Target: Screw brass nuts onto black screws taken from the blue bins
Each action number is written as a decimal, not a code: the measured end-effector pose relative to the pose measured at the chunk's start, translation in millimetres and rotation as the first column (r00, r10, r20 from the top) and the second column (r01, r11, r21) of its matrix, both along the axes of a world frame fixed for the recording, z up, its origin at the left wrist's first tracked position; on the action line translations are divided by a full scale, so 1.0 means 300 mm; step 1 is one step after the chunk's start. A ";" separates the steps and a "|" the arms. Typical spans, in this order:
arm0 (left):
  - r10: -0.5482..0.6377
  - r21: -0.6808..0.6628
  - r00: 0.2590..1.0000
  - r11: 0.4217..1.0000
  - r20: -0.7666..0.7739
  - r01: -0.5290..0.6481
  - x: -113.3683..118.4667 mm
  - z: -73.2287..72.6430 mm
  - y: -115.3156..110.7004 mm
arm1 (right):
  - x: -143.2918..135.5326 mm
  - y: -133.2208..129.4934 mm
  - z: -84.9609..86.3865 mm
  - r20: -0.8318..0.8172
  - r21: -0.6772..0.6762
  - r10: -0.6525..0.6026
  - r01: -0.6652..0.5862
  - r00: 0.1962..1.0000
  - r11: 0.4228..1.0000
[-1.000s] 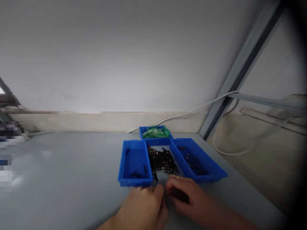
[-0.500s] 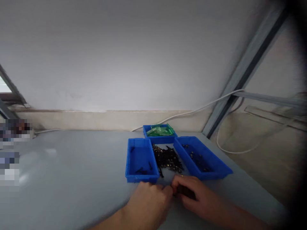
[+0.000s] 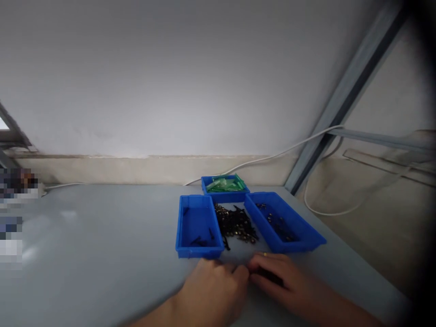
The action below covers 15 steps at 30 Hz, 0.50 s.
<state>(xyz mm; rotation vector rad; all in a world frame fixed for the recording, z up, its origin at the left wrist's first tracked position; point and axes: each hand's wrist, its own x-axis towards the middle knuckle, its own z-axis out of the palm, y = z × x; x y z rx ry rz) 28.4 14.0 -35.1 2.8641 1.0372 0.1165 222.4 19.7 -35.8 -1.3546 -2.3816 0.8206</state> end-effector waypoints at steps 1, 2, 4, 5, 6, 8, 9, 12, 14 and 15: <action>-0.002 0.010 1.000 1.000 0.015 0.002 0.001 0.003 -0.003 | 0.003 -0.001 0.002 0.007 -0.007 0.003 -0.003 1.000 1.000; -0.004 0.023 1.000 1.000 0.027 0.003 0.001 0.004 -0.005 | 0.005 -0.002 0.004 0.011 -0.008 0.009 -0.009 1.000 1.000; -0.009 0.037 0.999 0.999 0.044 0.008 0.001 0.003 -0.007 | 0.009 -0.004 0.007 0.016 -0.006 0.023 -0.023 1.000 1.000; -0.015 0.039 0.999 0.999 0.052 0.013 0.000 0.001 -0.007 | 0.010 -0.004 0.008 0.019 -0.004 0.027 -0.027 0.999 1.000; -0.021 0.040 0.998 0.999 0.060 0.019 0.000 0.000 -0.006 | 0.011 -0.004 0.009 0.022 -0.002 0.026 -0.026 0.999 1.000; -0.013 0.039 0.997 0.999 0.080 0.010 -0.001 -0.002 -0.004 | 0.011 -0.002 0.012 0.017 -0.007 0.028 -0.028 0.999 1.000; -0.006 0.041 0.996 0.999 0.088 0.003 0.000 -0.002 -0.002 | 0.010 -0.002 0.014 0.006 -0.013 0.032 -0.032 0.999 0.999; 0.017 0.044 0.994 0.999 0.104 -0.022 0.002 0.002 -0.001 | 0.006 -0.002 0.020 -0.029 -0.036 0.049 -0.050 0.998 0.998; 0.033 0.039 0.994 0.999 0.108 -0.037 0.004 0.006 -0.002 | 0.004 -0.003 0.021 -0.019 -0.045 0.067 -0.068 0.998 0.997; 0.039 0.030 0.993 0.999 0.109 -0.043 0.005 0.008 -0.004 | 0.004 -0.004 0.020 -0.007 -0.047 0.077 -0.078 0.997 0.996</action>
